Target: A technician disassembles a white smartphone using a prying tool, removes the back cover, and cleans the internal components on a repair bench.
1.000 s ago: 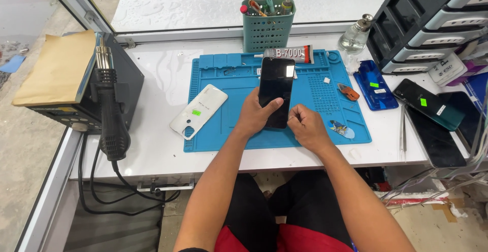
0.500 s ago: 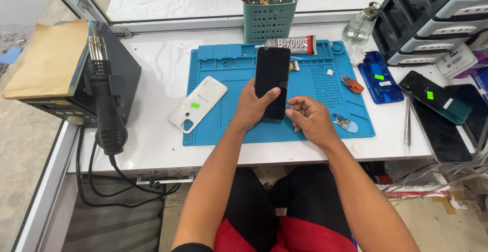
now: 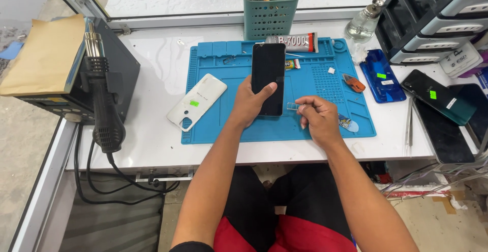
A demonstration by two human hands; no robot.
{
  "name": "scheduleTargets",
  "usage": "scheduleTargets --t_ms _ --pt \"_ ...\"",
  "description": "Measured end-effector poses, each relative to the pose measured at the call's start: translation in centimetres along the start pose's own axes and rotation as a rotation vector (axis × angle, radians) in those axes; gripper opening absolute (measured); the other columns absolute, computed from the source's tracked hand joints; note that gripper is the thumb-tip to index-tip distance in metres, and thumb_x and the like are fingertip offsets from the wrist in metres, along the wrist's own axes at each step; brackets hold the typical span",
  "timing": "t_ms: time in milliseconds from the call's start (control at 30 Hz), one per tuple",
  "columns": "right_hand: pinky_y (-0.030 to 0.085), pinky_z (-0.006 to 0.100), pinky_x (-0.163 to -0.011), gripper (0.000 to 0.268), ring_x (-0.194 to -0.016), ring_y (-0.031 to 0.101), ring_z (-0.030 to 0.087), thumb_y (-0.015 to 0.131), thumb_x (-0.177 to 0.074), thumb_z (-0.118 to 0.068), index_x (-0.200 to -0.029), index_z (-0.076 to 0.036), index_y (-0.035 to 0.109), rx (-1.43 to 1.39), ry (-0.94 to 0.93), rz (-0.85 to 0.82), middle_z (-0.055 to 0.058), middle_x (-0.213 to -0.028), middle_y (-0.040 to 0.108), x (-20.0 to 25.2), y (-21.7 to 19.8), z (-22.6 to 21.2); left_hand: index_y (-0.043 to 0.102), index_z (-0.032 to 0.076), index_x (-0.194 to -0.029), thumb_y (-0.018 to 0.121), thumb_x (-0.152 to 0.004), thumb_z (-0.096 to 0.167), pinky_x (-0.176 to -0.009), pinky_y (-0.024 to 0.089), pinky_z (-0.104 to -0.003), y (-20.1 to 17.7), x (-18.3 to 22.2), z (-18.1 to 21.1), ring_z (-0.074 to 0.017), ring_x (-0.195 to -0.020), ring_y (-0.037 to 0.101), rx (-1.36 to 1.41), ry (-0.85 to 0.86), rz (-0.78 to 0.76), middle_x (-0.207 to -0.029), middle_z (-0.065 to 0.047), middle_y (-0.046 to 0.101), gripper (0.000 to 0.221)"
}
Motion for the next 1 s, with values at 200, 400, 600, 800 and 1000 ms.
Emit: scheduleTargets --t_ms 200,400,600,800,1000 --pt "0.053 0.027 -0.043 0.017 -0.053 0.057 0.012 0.063 -0.092 0.003 -0.106 0.005 0.072 -0.129 -0.015 0.089 0.016 -0.076 0.066 -0.1 -0.7 0.3 0.064 0.009 -0.109 0.077 -0.091 0.045 -0.078 0.067 -0.040 -0.5 -0.5 -1.1 -0.0272 -0.095 0.077 0.076 -0.013 0.058 -0.103 -0.016 0.077 0.043" --pt "0.052 0.028 -0.043 0.018 -0.058 0.065 0.018 0.069 -0.097 0.000 -0.114 0.004 0.072 0.272 -0.004 0.031 0.019 -0.083 0.070 -2.1 -3.1 -2.3 0.062 0.009 -0.113 0.076 -0.092 0.044 -0.083 0.067 -0.040 -1.1 -0.5 -1.4 -0.0271 -0.099 0.076 0.119 -0.082 0.107 -0.108 -0.015 0.076 0.043" --pt "0.053 0.032 -0.049 0.015 -0.064 0.072 0.020 0.068 -0.099 -0.004 -0.111 -0.003 0.075 0.772 -0.089 0.060 0.014 -0.091 0.075 -9.0 -7.3 -1.9 0.062 0.009 -0.114 0.077 -0.090 0.046 -0.085 0.067 -0.042 -0.7 -0.2 -0.5 -0.0284 -0.101 0.076 0.070 -0.091 0.087 -0.109 -0.017 0.076 0.046" --pt "0.055 0.052 -0.086 0.014 -0.106 0.070 0.042 0.071 -0.098 -0.015 -0.108 -0.010 0.080 1.094 -0.101 -0.054 0.016 -0.108 0.077 -10.8 -5.5 -1.4 0.063 0.011 -0.106 0.086 -0.080 0.048 -0.077 0.068 -0.036 -0.5 -0.1 0.0 -0.0234 -0.092 0.076 0.128 -0.068 0.056 -0.100 -0.012 0.077 0.051" --pt "0.054 0.048 -0.086 0.027 -0.099 0.069 0.035 0.072 -0.097 -0.014 -0.123 -0.005 0.077 1.049 -0.233 0.059 0.016 -0.112 0.069 -10.7 -5.6 -1.1 0.063 0.010 -0.101 0.089 -0.078 0.044 -0.072 0.069 -0.033 0.0 0.4 -0.5 -0.0198 -0.085 0.076 0.214 -0.065 0.067 -0.092 -0.011 0.077 0.049"
Point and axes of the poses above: each hand's wrist, its own x-axis away from the middle knuckle, its own y-axis out of the palm, z = x × y, the point moved 9 cm from there along -x, towards the middle knuckle
